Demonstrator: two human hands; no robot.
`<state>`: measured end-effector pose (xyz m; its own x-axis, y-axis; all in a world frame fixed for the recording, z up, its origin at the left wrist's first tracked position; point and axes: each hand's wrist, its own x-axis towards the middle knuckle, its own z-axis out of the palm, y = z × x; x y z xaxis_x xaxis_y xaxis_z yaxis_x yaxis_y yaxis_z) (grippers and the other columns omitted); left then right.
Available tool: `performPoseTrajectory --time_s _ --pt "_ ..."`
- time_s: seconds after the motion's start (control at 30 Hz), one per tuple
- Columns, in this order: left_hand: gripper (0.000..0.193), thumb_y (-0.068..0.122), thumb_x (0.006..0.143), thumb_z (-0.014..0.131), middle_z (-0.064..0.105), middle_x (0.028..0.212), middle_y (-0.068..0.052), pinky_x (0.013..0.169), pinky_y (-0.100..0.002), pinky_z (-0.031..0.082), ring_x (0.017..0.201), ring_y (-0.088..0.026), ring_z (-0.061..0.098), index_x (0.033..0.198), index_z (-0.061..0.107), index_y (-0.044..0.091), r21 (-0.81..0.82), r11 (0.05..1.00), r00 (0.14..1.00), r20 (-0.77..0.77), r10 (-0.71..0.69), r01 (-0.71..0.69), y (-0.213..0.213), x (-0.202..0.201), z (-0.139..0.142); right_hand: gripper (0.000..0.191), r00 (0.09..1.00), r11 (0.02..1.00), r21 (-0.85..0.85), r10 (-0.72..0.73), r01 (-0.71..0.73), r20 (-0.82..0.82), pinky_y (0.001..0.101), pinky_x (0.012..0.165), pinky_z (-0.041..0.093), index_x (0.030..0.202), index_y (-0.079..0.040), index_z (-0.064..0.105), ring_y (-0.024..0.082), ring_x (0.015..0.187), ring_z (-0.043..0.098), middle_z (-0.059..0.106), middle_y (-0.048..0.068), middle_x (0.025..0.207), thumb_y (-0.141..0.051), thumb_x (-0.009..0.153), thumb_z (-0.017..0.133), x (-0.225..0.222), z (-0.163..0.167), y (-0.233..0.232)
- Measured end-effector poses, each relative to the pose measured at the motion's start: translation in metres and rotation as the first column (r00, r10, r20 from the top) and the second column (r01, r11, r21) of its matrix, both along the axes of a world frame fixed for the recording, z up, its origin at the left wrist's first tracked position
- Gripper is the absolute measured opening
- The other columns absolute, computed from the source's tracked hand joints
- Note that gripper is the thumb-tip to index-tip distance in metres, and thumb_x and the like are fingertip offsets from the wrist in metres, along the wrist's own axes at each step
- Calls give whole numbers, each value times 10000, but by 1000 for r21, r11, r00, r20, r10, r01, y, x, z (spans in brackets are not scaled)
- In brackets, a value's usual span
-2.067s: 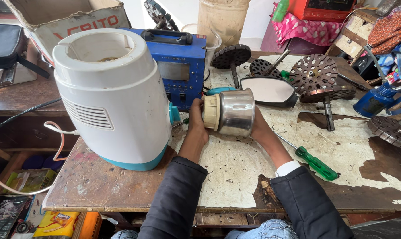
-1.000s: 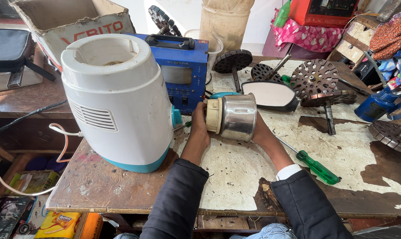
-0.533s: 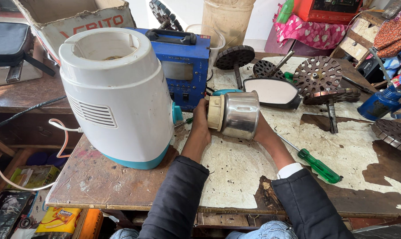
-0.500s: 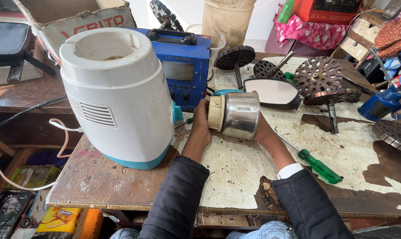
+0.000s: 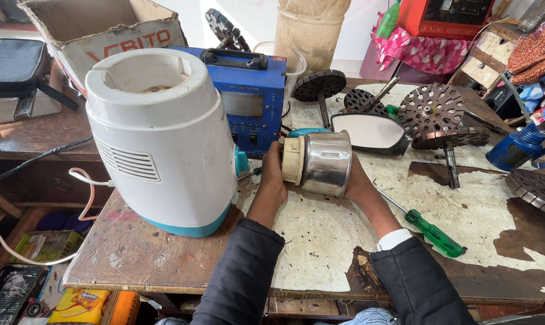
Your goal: The person removes a metal container from a white appliance, then uses a screwdriver to open the back panel of a blue power box. They connect internal wires to a battery, close the panel, and test the device by pressing buttons on the front.
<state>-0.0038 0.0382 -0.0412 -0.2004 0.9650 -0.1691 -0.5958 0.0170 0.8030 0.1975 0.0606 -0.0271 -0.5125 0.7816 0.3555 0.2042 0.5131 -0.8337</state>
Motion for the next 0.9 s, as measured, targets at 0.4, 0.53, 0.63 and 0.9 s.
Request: performPoseTrajectory --time_s 0.4,0.53,0.63,0.9 --pt "434 405 978 400 710 985 -59 800 -373 610 896 -179 729 1087 673 86 5 1000 1000 -20 -20 21 -11 3 11 627 997 998 -30 -58 59 57 309 1058 497 1438 -29 516 134 1226 591 651 74 1368 -199 885 756 3 -30 38" --pt "416 387 975 403 703 956 -52 792 -379 604 882 -177 721 1063 673 84 -7 1000 999 -39 -28 28 -11 2 9 661 987 993 89 -87 76 133 316 1051 488 1389 -44 510 154 1177 610 663 78 1293 -196 817 806 0 -21 27" --pt "410 381 975 397 692 937 -52 783 -383 607 871 -177 718 1048 667 82 -3 999 998 -54 -32 32 -11 2 7 732 993 997 53 -58 53 100 325 1064 445 1399 -55 469 152 1205 589 632 71 1313 -184 775 829 -3 -10 14" --pt "397 378 978 406 683 923 -50 753 -386 601 842 -175 711 1034 663 81 23 1000 1000 -9 -7 7 -4 1 1 491 987 992 111 -83 67 140 323 1039 522 1269 -23 658 146 1129 650 747 74 1214 -144 825 829 -4 4 2"
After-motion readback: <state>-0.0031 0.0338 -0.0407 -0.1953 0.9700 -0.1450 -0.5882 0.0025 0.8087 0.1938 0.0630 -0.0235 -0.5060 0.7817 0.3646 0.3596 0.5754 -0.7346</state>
